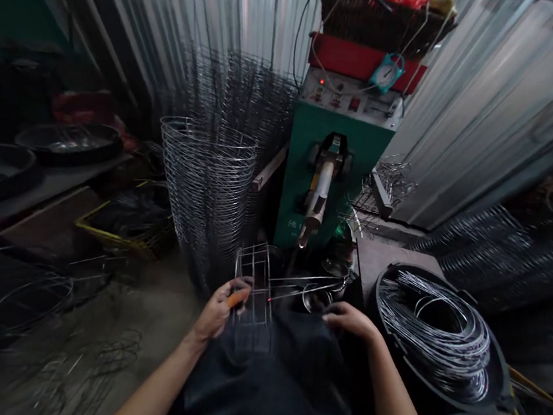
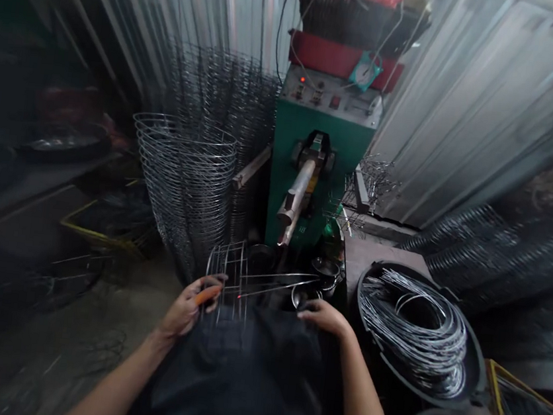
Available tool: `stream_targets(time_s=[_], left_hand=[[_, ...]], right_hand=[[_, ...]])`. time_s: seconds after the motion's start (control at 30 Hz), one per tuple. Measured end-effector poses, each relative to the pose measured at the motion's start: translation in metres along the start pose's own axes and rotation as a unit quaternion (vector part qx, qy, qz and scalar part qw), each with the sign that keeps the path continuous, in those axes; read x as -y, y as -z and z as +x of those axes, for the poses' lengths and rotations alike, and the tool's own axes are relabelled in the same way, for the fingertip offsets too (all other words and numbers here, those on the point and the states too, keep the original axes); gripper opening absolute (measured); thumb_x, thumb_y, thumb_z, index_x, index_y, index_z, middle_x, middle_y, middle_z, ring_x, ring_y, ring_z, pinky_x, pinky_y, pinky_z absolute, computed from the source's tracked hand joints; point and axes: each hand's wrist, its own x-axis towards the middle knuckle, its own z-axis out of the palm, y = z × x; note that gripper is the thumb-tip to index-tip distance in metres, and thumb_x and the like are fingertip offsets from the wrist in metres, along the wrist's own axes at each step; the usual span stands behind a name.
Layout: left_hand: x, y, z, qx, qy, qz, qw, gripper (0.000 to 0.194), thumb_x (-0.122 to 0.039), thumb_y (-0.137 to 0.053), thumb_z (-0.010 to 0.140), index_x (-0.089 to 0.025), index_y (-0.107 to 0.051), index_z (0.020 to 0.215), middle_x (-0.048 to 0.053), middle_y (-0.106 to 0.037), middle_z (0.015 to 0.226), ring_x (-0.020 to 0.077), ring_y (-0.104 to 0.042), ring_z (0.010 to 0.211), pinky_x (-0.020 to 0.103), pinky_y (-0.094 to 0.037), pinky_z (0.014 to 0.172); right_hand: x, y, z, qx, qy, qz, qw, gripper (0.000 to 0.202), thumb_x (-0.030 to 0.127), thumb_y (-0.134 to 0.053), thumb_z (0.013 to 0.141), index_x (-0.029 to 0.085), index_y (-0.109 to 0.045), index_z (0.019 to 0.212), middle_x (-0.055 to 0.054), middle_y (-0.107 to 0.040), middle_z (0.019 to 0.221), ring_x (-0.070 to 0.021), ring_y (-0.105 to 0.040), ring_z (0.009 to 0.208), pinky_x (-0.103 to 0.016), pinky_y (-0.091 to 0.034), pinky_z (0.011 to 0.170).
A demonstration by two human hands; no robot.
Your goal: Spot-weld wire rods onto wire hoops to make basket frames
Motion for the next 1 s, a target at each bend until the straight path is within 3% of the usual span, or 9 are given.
stream_targets(time_s=[0.1,0.17,0.23,0.33,0.43,0.63,0.77,0.87,1.0], left_hand=[[-0.016,0.003,-0.026,0.000,0.037,-0.083,0.996,0.016,-0.019,-0.070,0.064,-0.012,-0.058,0.073,0.008,-0.061,0.096,0.0049,-0.047,0.053,0.016,-0.037,0.040],[-0.021,-0.005,-0.037,-0.013,0.094,-0.165,0.982,0.008,-0.014,-0.063,0.070,-0.012,-0.059,0.076,0.009,-0.061,0.095,0.0065,-0.051,0.057,0.015,-0.040,0.041],[-0.021,-0.016,-0.044,-0.016,0.189,-0.243,0.951,0.006,-0.012,-0.053,0.078,-0.012,-0.059,0.079,0.011,-0.061,0.094,0.0066,-0.054,0.058,0.014,-0.041,0.041],[-0.015,-0.026,-0.054,0.009,0.318,-0.321,0.892,0.022,-0.016,-0.040,0.086,-0.011,-0.059,0.076,0.013,-0.060,0.093,0.0060,-0.056,0.058,0.013,-0.045,0.044],[-0.003,-0.026,-0.059,0.018,0.369,-0.336,0.866,0.027,-0.019,-0.038,0.088,-0.011,-0.058,0.072,0.013,-0.060,0.088,0.0086,-0.060,0.062,0.017,-0.050,0.051],[0.024,-0.015,-0.048,0.046,0.408,-0.291,0.864,0.029,-0.027,-0.038,0.088,-0.007,-0.058,0.082,0.015,-0.063,0.080,0.0153,-0.064,0.066,0.024,-0.053,0.057],[0.029,-0.006,-0.021,0.081,0.368,-0.272,0.885,0.048,-0.042,-0.034,0.088,-0.003,-0.051,0.112,0.019,-0.066,0.085,0.0231,-0.066,0.074,0.037,-0.054,0.066],[0.030,-0.001,0.003,0.017,0.310,-0.242,0.919,0.059,-0.045,-0.029,0.089,0.001,-0.038,0.125,0.022,-0.065,0.092,0.0239,-0.066,0.077,0.038,-0.052,0.070],[0.037,0.000,0.012,-0.089,0.295,-0.161,0.938,0.066,-0.049,-0.027,0.088,0.000,-0.030,0.131,0.027,-0.052,0.119,0.0258,-0.061,0.097,0.039,-0.049,0.078]], right_hand=[[-0.042,-0.001,-0.024,-0.068,0.017,-0.082,0.994,0.046,0.019,-0.064,0.061,0.014,-0.061,0.107,-0.011,-0.063,0.093,-0.0270,-0.060,0.086,-0.042,-0.050,0.075],[-0.053,-0.011,-0.027,-0.132,0.111,-0.136,0.976,0.071,0.015,-0.062,0.060,0.017,-0.045,0.128,-0.013,-0.052,0.119,-0.0295,-0.047,0.113,-0.047,-0.037,0.096],[-0.055,-0.024,-0.026,-0.152,0.223,-0.199,0.942,0.080,0.018,-0.061,0.064,0.019,-0.030,0.138,-0.014,-0.036,0.136,-0.0296,-0.032,0.126,-0.049,-0.028,0.103],[-0.057,-0.042,-0.030,-0.164,0.306,-0.265,0.900,0.063,0.028,-0.056,0.076,0.022,-0.037,0.135,-0.014,-0.027,0.141,-0.0299,-0.024,0.130,-0.051,-0.025,0.104],[-0.070,-0.052,-0.044,-0.176,0.327,-0.299,0.879,0.037,0.034,-0.049,0.084,0.025,-0.056,0.119,-0.012,-0.029,0.140,-0.0297,-0.026,0.129,-0.051,-0.028,0.103],[-0.104,-0.072,-0.078,-0.147,0.359,-0.280,0.878,0.030,0.034,-0.039,0.091,0.022,-0.061,0.107,-0.013,-0.045,0.130,-0.0243,-0.039,0.123,-0.045,-0.039,0.097],[-0.092,-0.090,-0.097,-0.156,0.376,-0.253,0.878,0.024,0.028,-0.039,0.091,0.021,-0.059,0.104,-0.012,-0.059,0.113,-0.0222,-0.049,0.114,-0.042,-0.043,0.092],[-0.071,-0.102,-0.103,-0.127,0.387,-0.241,0.881,0.024,0.026,-0.038,0.092,0.020,-0.057,0.104,-0.010,-0.065,0.096,-0.0199,-0.059,0.094,-0.035,-0.048,0.081],[-0.044,-0.110,-0.095,-0.118,0.328,-0.178,0.920,0.024,0.029,-0.036,0.092,0.018,-0.055,0.100,-0.007,-0.064,0.084,-0.0155,-0.061,0.076,-0.027,-0.049,0.069]])
